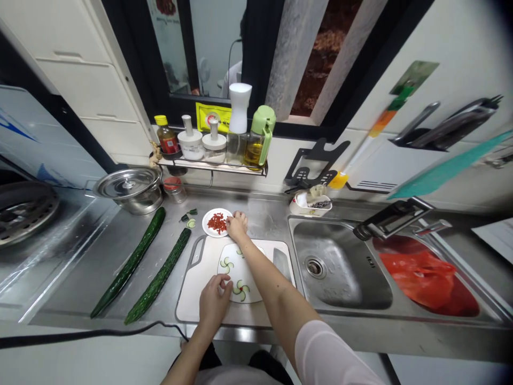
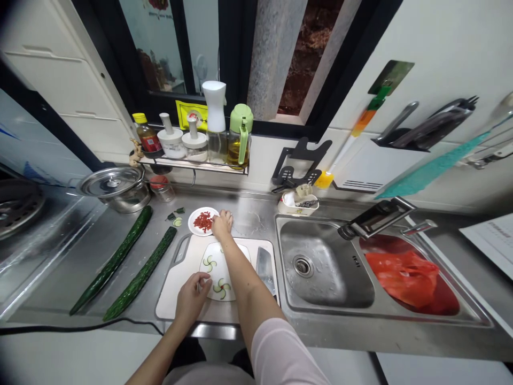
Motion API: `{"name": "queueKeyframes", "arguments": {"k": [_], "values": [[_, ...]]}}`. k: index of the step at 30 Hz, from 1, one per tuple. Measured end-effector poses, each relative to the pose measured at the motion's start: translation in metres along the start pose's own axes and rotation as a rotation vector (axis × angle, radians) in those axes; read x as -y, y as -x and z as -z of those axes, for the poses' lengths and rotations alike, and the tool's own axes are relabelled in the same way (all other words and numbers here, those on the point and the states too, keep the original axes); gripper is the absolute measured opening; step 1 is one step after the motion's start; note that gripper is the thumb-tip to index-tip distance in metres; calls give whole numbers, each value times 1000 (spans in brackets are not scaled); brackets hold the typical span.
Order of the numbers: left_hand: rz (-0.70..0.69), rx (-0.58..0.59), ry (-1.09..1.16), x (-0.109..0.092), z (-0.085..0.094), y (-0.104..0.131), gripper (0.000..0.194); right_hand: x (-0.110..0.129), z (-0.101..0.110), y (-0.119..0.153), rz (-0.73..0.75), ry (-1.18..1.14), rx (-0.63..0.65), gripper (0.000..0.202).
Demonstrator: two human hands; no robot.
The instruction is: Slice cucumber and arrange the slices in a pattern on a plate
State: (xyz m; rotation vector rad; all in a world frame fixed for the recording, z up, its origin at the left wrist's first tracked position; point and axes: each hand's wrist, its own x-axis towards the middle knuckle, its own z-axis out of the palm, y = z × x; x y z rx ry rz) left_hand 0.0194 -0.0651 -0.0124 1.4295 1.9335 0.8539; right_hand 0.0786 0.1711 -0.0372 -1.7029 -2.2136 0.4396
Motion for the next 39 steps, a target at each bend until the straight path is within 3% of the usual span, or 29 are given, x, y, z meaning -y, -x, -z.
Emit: {"name": "queueKeyframes", "arguments": {"k": [8, 17, 24, 31, 39], "values": [[12, -27, 7, 7, 2, -2, 26, 1, -11, -8, 9, 11, 13, 19], [27, -25, 13, 8, 2, -2, 24, 1, -3, -9, 83, 6, 27, 18], [42, -34, 19, 6, 3, -5, 24, -6, 4, -3, 60, -65, -13, 19], [45, -34, 47, 5, -1, -12, 25, -12, 19, 15, -14, -224, -11, 17], [33, -28, 33, -3, -7, -15, 25, -14, 47, 45, 5, -324, -41, 18]]}}
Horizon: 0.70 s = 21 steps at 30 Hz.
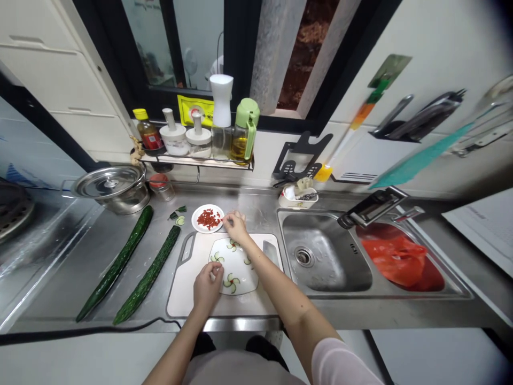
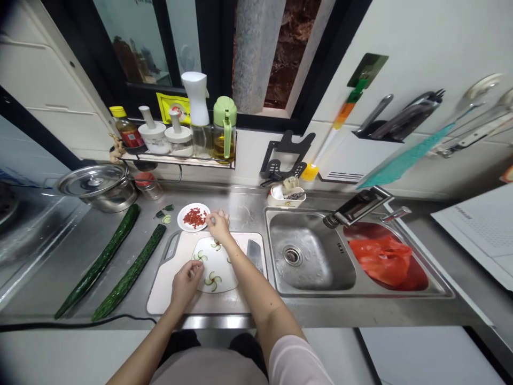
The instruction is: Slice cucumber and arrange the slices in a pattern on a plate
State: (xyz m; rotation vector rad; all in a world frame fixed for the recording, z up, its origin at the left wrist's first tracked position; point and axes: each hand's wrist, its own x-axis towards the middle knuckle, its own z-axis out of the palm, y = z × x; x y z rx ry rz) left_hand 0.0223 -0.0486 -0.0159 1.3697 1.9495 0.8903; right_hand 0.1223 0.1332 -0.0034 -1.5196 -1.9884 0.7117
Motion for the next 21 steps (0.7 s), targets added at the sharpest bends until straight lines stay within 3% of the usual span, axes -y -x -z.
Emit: {"name": "queueKeyframes", "arguments": {"k": [8, 14, 21], "values": [[36, -101, -3, 8, 11, -12, 24, -5, 17, 55, 114, 12, 31, 13], [75, -181, -39, 18, 17, -25, 21, -7, 0, 94, 149, 124, 126, 12], [61, -175, -93, 19, 14, -32, 18, 0, -18, 108, 207, 231, 129, 14]]}}
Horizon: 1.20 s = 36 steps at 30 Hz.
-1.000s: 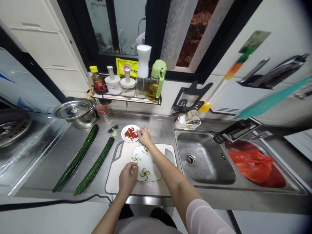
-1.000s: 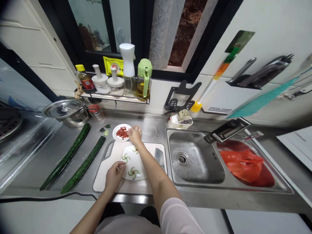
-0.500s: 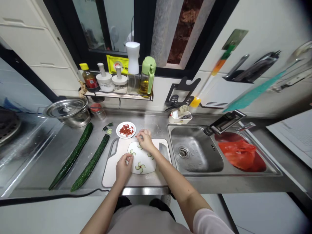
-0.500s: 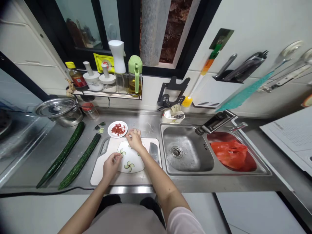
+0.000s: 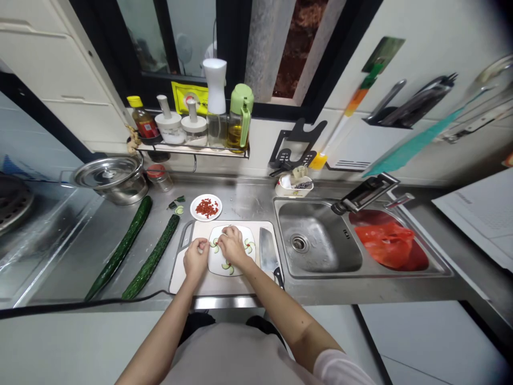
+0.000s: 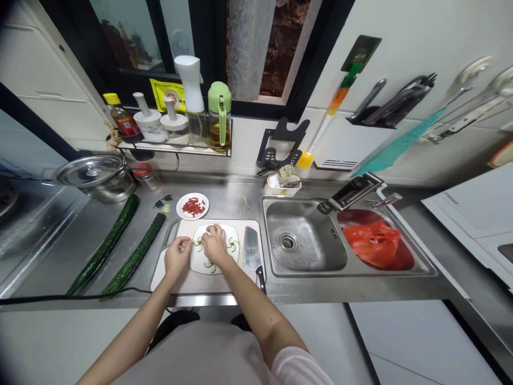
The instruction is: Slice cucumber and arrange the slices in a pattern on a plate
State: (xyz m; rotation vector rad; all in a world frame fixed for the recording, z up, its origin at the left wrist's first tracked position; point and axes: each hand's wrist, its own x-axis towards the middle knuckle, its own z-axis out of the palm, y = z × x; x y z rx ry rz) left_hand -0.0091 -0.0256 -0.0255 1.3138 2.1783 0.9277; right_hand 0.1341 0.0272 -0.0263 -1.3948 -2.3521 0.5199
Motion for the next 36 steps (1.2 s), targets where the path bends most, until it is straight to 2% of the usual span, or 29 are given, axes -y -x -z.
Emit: {"name": "queueKeyframes", "arguments": {"k": [8, 21, 36], "values": [[-13, 40, -67, 1, -5, -5, 18, 2, -9, 0, 65, 123, -16, 17], [-34, 63, -127, 0, -12, -6, 18, 1, -10, -2, 97, 203, -3, 20], [-45, 96, -198, 3, -21, -9, 16, 2, -11, -3, 92, 183, 25, 20]]}}
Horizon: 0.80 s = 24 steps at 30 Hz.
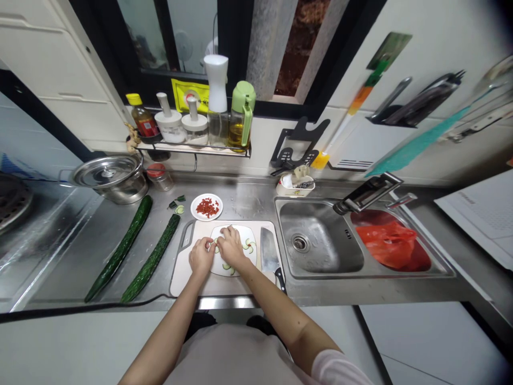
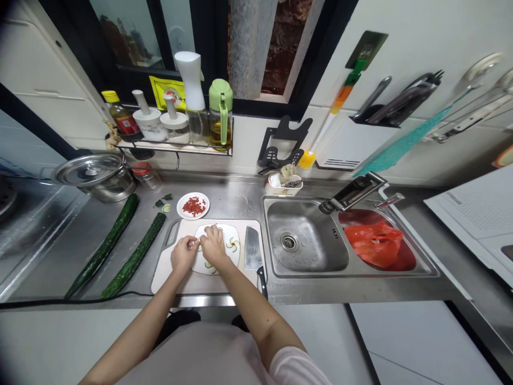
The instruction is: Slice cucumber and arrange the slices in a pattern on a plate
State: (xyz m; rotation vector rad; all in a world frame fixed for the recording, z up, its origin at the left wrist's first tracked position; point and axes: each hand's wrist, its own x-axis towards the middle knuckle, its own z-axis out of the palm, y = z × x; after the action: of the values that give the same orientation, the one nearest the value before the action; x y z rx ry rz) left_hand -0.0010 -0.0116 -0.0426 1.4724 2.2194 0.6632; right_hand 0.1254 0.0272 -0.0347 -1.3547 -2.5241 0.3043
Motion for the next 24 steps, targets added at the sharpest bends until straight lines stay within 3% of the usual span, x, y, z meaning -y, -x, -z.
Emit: {"name": "queueKeyframes", "arguments": {"k": [18, 24], "values": [[-1, -3, 8, 0, -1, 0, 16, -1, 0, 1, -76, -71, -19, 16], [48, -11, 109, -1, 2, 1, 17, 0, 7, 3, -89, -115, -62, 16]]}}
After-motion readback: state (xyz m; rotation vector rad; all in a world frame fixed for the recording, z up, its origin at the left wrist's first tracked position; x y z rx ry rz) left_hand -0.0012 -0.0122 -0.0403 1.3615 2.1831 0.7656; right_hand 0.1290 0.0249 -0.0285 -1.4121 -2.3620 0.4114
